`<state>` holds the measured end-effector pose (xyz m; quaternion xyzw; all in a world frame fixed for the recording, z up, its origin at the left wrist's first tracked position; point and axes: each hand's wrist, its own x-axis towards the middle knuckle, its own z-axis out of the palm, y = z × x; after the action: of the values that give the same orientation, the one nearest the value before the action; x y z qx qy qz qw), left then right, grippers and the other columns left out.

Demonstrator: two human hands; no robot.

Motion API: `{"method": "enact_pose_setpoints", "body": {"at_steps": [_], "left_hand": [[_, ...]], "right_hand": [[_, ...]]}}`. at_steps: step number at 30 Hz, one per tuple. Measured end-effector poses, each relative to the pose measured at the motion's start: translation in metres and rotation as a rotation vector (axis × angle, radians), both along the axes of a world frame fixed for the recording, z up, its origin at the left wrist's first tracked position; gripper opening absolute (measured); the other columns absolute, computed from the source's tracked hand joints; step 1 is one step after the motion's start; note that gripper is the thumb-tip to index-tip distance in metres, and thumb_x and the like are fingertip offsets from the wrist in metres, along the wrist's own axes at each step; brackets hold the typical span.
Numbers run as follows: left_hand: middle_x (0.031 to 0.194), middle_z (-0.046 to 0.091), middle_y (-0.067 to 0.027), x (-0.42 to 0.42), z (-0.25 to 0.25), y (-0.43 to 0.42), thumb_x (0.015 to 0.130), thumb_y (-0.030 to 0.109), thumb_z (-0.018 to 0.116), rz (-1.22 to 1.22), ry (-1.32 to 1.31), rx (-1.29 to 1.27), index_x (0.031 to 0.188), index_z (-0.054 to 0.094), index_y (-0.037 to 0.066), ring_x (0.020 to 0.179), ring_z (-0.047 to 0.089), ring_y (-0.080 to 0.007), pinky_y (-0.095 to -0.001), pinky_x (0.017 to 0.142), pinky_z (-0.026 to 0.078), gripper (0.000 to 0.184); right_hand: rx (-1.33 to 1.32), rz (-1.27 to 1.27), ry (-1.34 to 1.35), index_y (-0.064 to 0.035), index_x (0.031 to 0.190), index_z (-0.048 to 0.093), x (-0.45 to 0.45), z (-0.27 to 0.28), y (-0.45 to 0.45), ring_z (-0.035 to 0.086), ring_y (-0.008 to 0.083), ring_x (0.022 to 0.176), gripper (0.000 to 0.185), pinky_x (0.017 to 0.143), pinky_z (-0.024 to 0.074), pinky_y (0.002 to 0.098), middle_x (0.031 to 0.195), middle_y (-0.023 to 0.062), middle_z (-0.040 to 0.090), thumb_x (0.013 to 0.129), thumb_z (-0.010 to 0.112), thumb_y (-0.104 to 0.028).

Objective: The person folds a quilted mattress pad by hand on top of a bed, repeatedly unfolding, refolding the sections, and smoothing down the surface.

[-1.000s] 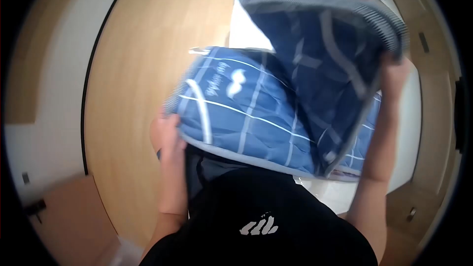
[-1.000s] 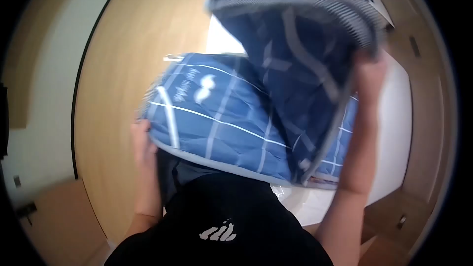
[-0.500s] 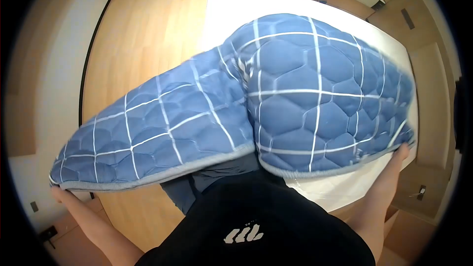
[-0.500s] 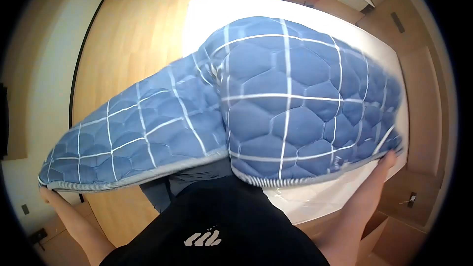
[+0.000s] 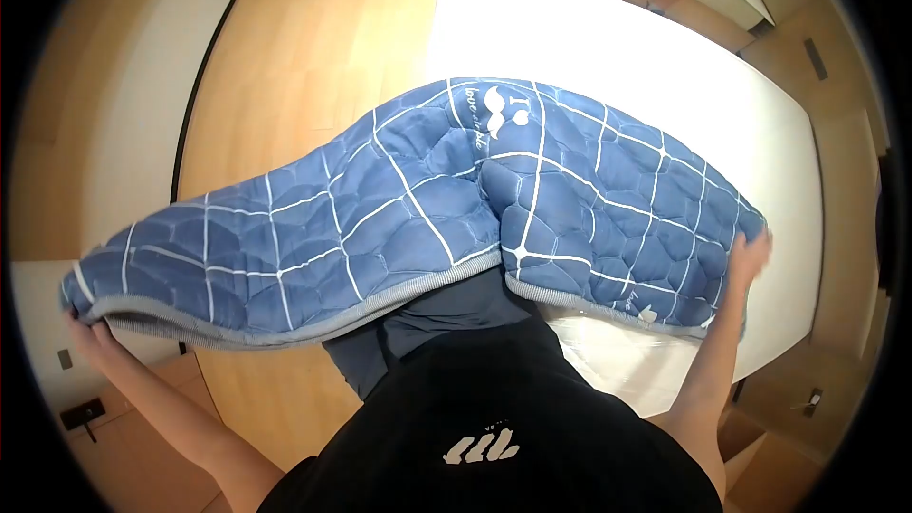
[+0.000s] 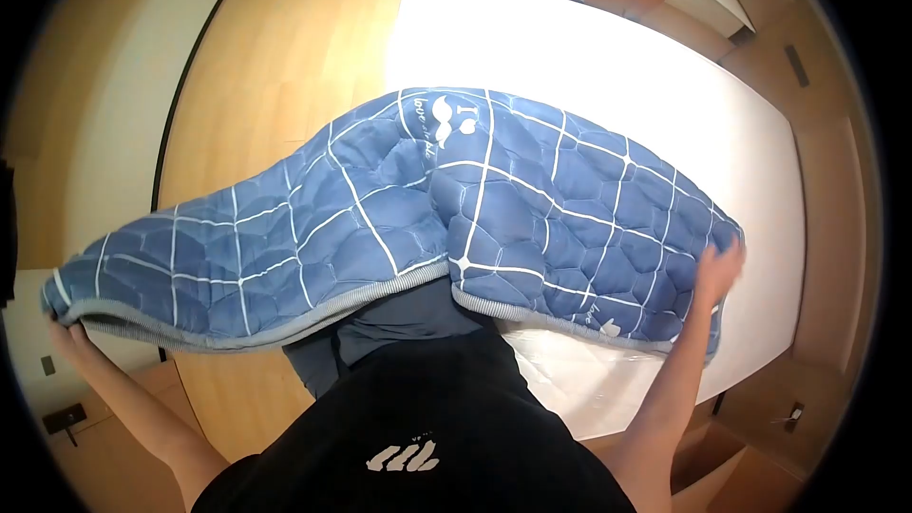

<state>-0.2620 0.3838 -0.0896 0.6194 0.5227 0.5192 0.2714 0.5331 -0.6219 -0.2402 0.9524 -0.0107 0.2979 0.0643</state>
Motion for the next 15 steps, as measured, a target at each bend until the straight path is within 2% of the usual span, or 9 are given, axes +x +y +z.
{"method": "enact_pose_setpoints", "body": {"at_steps": [2,4,6,8,9,10,11,13,15], "left_hand": [[0.131,0.057,-0.0155,0.11,0.061,-0.057,0.098,0.014,0.053,-0.125,-0.612,-0.217,0.129,0.054,-0.002,0.123,0.055,-0.0282,-0.0435,0.104,0.047,0.035],[0.127,0.059,-0.0137,0.174,0.053,-0.098,0.098,0.023,0.055,-0.224,-0.589,-0.232,0.125,0.056,0.001,0.121,0.055,-0.027,-0.0433,0.107,0.043,0.034],[0.12,0.059,-0.0111,0.269,0.038,-0.181,0.089,0.016,0.055,-0.4,-0.585,-0.251,0.127,0.054,0.001,0.111,0.056,-0.0226,-0.0394,0.102,0.045,0.04],[0.112,0.06,-0.0085,0.365,0.017,-0.298,0.08,0.009,0.056,-0.623,-0.438,-0.243,0.129,0.051,0.001,0.101,0.058,-0.0183,-0.0355,0.097,0.047,0.05],[0.112,0.058,-0.0086,0.373,-0.035,-0.322,0.077,0.008,0.059,-0.677,-0.231,-0.166,0.129,0.049,0.0,0.101,0.057,-0.0182,-0.0338,0.094,0.047,0.053],[0.112,0.057,-0.0086,0.381,-0.087,-0.345,0.073,0.006,0.062,-0.72,-0.036,-0.07,0.129,0.048,-0.001,0.1,0.057,-0.0182,-0.0321,0.091,0.047,0.057],[0.102,0.056,-0.0078,0.406,-0.075,-0.378,0.074,0.005,0.062,-0.996,0.1,0.138,0.119,0.048,0.0,0.095,0.055,-0.0162,-0.0284,0.085,0.046,0.048],[0.093,0.053,-0.0069,0.422,-0.078,-0.419,0.073,0.004,0.063,-0.984,-0.535,-0.283,0.105,0.046,0.003,0.087,0.051,-0.0139,-0.0266,0.079,0.043,0.036],[0.091,0.051,-0.0062,0.422,-0.086,-0.418,0.076,0.006,0.067,-1.038,-0.828,-0.56,0.099,0.043,0.006,0.081,0.048,-0.0127,-0.027,0.074,0.042,0.033]], "right_hand": [[0.335,0.401,0.074,-0.007,0.136,0.055,0.024,-0.011,0.066,0.055,0.0304,0.124,0.05,0.099,0.0489,0.042,0.146,0.0202,0.046,0.087,0.064,-0.013],[0.691,0.627,0.25,-0.0035,0.122,0.061,-0.026,0.025,0.22,0.059,0.0266,0.115,0.037,0.089,0.0521,0.0351,0.142,0.019,0.049,0.086,0.065,-0.008],[0.779,0.986,0.283,-0.0051,0.102,0.06,-0.067,0.019,0.324,0.056,0.0321,0.12,0.023,0.098,0.0475,0.0432,0.135,0.0185,0.055,0.082,0.07,-0.009],[0.959,1.158,0.682,-0.0058,0.115,0.062,-0.145,0.043,0.42,0.049,0.0369,0.131,0.045,0.108,0.04,0.0473,0.136,0.0193,0.054,0.074,0.079,-0.017],[1.088,1.479,0.833,-0.0046,0.132,0.055,-0.177,0.042,0.456,0.044,0.0371,0.135,0.07,0.112,0.0352,0.0474,0.14,0.0194,0.051,0.072,0.084,-0.026],[1.076,1.693,1.025,-0.0008,0.146,0.039,-0.211,0.055,0.481,0.04,0.0394,0.137,0.099,0.115,0.0309,0.0478,0.145,0.0228,0.044,0.068,0.089,-0.036],[0.894,1.749,1.022,0.0036,0.15,0.025,-0.254,0.046,0.495,0.036,0.042,0.138,0.118,0.117,0.0274,0.0475,0.147,0.0262,0.037,0.065,0.09,-0.046],[1.238,1.747,1.129,0.0049,0.148,0.025,-0.279,0.065,0.506,0.034,0.0464,0.138,0.118,0.115,0.0297,0.0482,0.146,0.0297,0.033,0.064,0.091,-0.047],[1.06,1.661,1.125,0.0039,0.145,0.03,-0.274,0.051,0.5,0.039,0.0454,0.135,0.105,0.112,0.0347,0.0466,0.141,0.0283,0.039,0.068,0.088,-0.04]]}}
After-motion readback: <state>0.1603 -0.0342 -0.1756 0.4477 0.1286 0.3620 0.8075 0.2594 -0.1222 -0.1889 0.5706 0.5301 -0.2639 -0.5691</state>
